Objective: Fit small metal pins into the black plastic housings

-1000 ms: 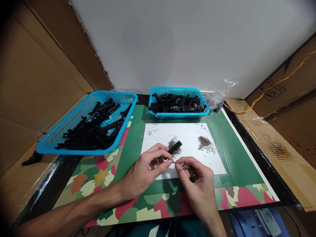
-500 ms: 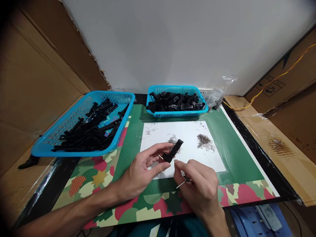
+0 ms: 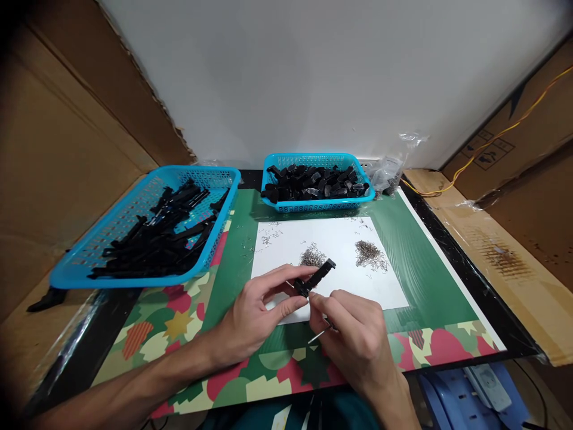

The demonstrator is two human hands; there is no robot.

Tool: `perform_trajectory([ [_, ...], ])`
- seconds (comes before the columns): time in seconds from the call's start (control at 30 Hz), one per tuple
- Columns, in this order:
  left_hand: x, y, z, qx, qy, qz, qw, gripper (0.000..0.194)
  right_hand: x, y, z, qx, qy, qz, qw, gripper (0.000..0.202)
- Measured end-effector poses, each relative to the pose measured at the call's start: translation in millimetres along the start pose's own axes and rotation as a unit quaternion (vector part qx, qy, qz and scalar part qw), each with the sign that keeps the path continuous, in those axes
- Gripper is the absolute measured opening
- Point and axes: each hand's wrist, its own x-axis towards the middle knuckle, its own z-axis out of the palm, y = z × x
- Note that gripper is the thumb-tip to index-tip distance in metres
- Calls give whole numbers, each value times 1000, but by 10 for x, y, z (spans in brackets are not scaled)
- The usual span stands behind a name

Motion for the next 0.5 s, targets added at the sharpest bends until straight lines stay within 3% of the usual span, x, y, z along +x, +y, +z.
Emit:
perform_trajectory([
  [0.13, -1, -16, -14, 1, -23, 35, 999, 38, 11, 2, 7, 39, 22, -5, 999, 19],
  [0.23, -1, -24, -24, -10, -40, 38, 998, 37, 33, 7, -31, 79, 0, 5, 997, 20],
  [0.5, -12, -12, -16, -51, -86, -37, 994, 41, -16, 55, -127, 116, -20, 73, 990, 20],
])
